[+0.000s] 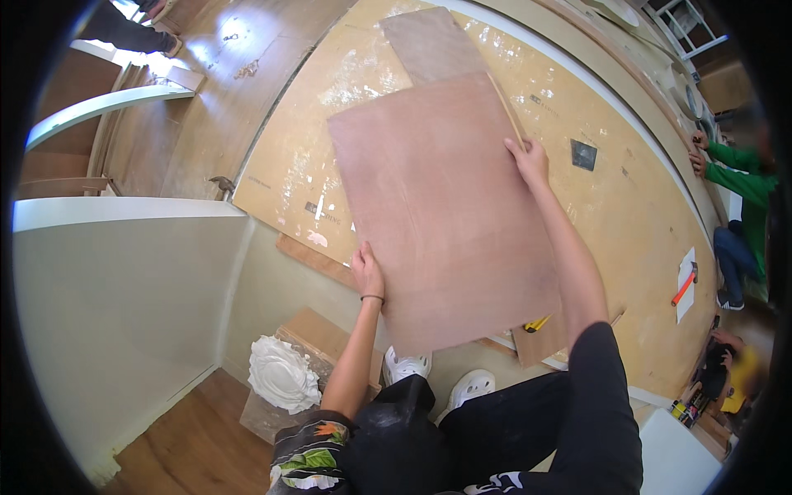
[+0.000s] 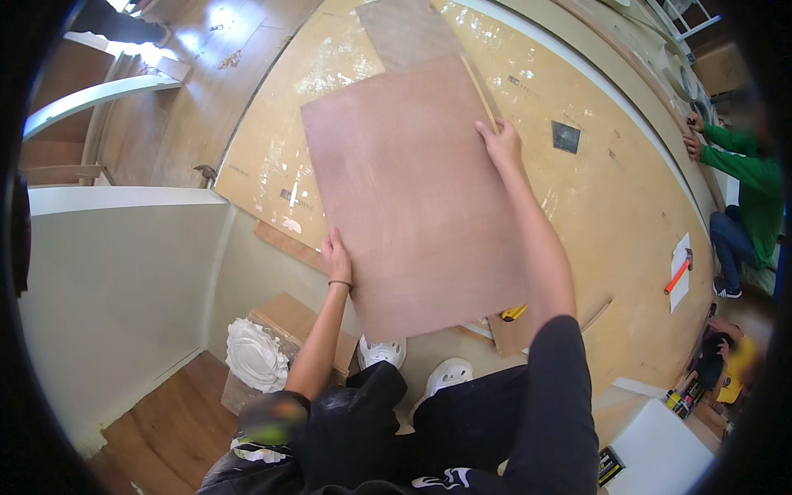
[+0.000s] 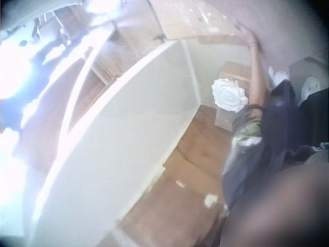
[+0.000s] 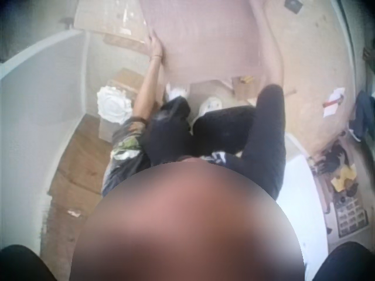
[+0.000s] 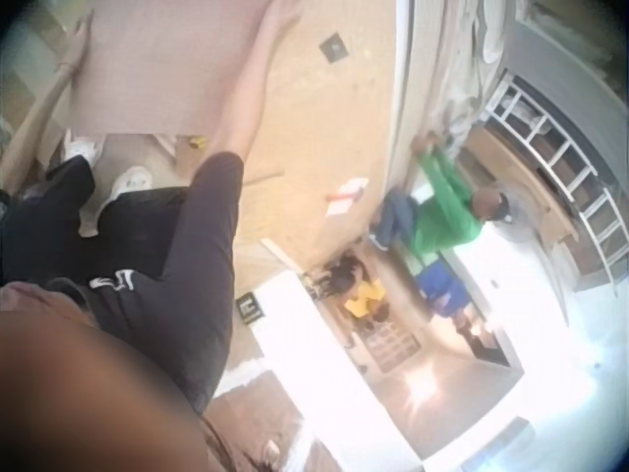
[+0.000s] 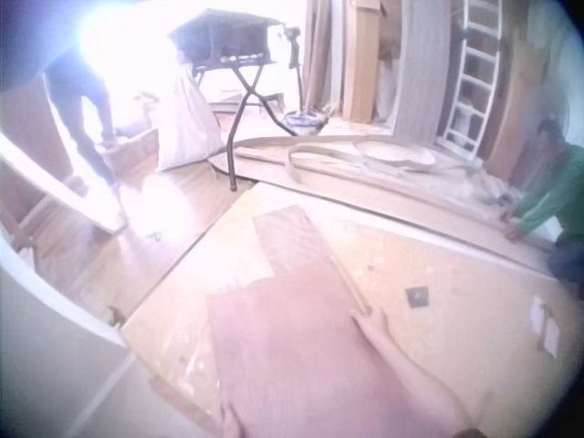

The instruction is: The person positions a large wood panel on the floor, uses a utility knife and a straight edge to score and cut the panel into smaller pieces, and sets the cut pieces aside. Other workers are present in the background.

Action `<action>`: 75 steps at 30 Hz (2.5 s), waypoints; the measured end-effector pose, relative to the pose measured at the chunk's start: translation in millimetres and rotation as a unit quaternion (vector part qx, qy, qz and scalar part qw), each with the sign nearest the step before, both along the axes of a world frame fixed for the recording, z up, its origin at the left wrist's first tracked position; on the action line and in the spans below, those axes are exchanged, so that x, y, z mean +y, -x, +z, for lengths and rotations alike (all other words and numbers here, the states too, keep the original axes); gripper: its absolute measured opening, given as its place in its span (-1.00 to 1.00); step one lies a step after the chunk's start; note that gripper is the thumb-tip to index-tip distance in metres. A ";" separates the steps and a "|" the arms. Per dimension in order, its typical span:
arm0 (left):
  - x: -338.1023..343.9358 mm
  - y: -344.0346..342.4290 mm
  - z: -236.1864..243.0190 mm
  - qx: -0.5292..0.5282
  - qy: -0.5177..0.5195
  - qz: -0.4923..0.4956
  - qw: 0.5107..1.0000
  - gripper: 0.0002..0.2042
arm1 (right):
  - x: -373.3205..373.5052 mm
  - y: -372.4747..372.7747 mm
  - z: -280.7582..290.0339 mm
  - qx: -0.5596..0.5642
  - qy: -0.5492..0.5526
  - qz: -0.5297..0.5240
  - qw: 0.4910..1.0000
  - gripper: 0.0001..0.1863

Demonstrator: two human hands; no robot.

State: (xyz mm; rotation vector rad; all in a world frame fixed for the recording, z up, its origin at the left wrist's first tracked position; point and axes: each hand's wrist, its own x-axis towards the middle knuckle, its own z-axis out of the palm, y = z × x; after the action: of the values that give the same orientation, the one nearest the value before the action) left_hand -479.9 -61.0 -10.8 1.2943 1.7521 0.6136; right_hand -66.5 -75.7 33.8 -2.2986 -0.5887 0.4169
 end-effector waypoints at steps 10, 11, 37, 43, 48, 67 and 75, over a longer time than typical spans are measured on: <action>33.3 -39.2 10.7 0.013 -0.040 0.014 0.999 -0.43 | 37.2 26.0 -12.5 -0.179 0.187 0.136 0.956 -0.18; 33.1 -38.4 10.5 0.021 -0.040 0.009 0.999 -0.44 | 28.5 27.9 -15.6 -0.189 0.226 0.155 0.943 -0.16; 156.5 -263.4 37.8 0.249 -0.390 -0.415 0.784 -0.47 | 0.6 16.1 -36.7 -0.249 0.159 0.156 0.943 -0.23; 158.1 -276.8 11.8 0.182 -0.324 -0.403 0.837 -0.35 | 3.5 7.7 -33.6 -0.215 0.135 0.140 0.957 -0.29; 149.4 -105.8 10.9 0.342 -0.159 0.025 0.926 -0.20 | 1.4 10.5 -34.6 -0.214 0.123 0.140 0.959 -0.33; 125.4 -81.5 -25.1 0.067 -0.076 -0.075 0.992 -0.29 | -30.8 -9.8 -35.0 -0.188 0.090 0.105 0.972 -0.42; 139.0 -68.4 -13.3 0.045 -0.003 -0.070 0.997 -0.21 | -29.9 1.7 -43.9 -0.242 0.091 0.076 0.963 -0.46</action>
State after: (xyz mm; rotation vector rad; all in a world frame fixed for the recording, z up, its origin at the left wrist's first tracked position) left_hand -411.5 77.9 -24.1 1.4541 1.7154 0.4880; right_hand -68.2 -105.6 -10.2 -2.5548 -1.0057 -0.0328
